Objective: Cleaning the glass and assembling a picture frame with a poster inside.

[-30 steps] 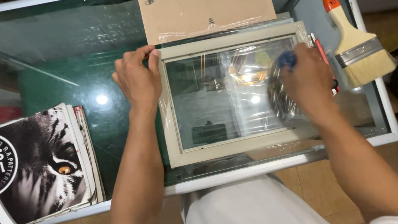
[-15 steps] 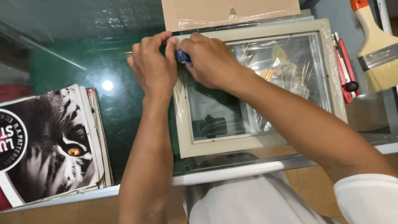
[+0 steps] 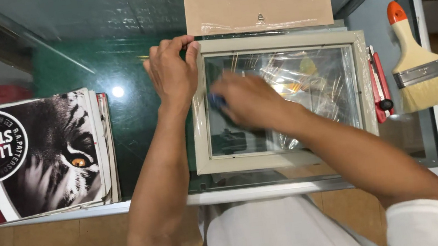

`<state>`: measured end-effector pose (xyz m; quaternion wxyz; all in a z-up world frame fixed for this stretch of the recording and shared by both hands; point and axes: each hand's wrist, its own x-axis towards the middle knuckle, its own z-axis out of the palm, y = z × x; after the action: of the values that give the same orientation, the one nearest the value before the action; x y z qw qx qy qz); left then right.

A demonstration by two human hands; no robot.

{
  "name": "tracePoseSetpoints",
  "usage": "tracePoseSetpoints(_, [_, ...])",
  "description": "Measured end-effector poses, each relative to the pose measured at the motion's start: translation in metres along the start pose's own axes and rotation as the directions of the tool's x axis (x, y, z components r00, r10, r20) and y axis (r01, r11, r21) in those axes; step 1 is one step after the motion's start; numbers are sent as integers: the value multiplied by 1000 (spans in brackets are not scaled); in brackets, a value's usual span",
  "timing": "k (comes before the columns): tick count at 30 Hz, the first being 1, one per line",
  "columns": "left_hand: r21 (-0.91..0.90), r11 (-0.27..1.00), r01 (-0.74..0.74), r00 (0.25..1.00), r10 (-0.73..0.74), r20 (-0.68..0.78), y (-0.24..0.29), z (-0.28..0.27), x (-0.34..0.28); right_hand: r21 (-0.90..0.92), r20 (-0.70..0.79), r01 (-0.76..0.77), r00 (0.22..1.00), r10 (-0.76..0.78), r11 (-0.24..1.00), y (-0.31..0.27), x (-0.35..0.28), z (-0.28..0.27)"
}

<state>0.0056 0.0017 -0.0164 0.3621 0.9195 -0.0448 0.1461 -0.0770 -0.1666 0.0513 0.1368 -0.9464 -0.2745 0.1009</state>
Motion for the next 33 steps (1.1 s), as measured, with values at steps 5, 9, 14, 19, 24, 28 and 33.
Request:
tracePoseSetpoints(5, [25,1000,-19,999,18,32,1,-4,2,-28,-212,-100,973,92,995,38,61,13])
tracePoseSetpoints(9, [44,999,-20,1000,19,20,3,1,1,-40,-167,-146,976,138,988,45,44,2])
tracePoseSetpoints(14, [44,999,-27,1000,27,5,9,-4,-1,-84,-78,-290,956,284,953,80,-29,-28])
tracePoseSetpoints(19, [58,998,-24,1000,24,6,4,1,0,-101,-31,-663,748,663,742,127,-106,-59])
tracePoseSetpoints(24, [42,997,-62,997,64,-42,23,-6,-2,66,-126,-710,691,712,701,145,-130,-73])
tracePoseSetpoints(28, [91,994,-61,996,67,-64,23,-3,-2,-216,165,-709,651,741,671,125,-129,-81])
tracePoseSetpoints(33, [92,994,-61,995,68,-73,22,-1,-2,-329,336,-607,641,690,723,64,-190,-67])
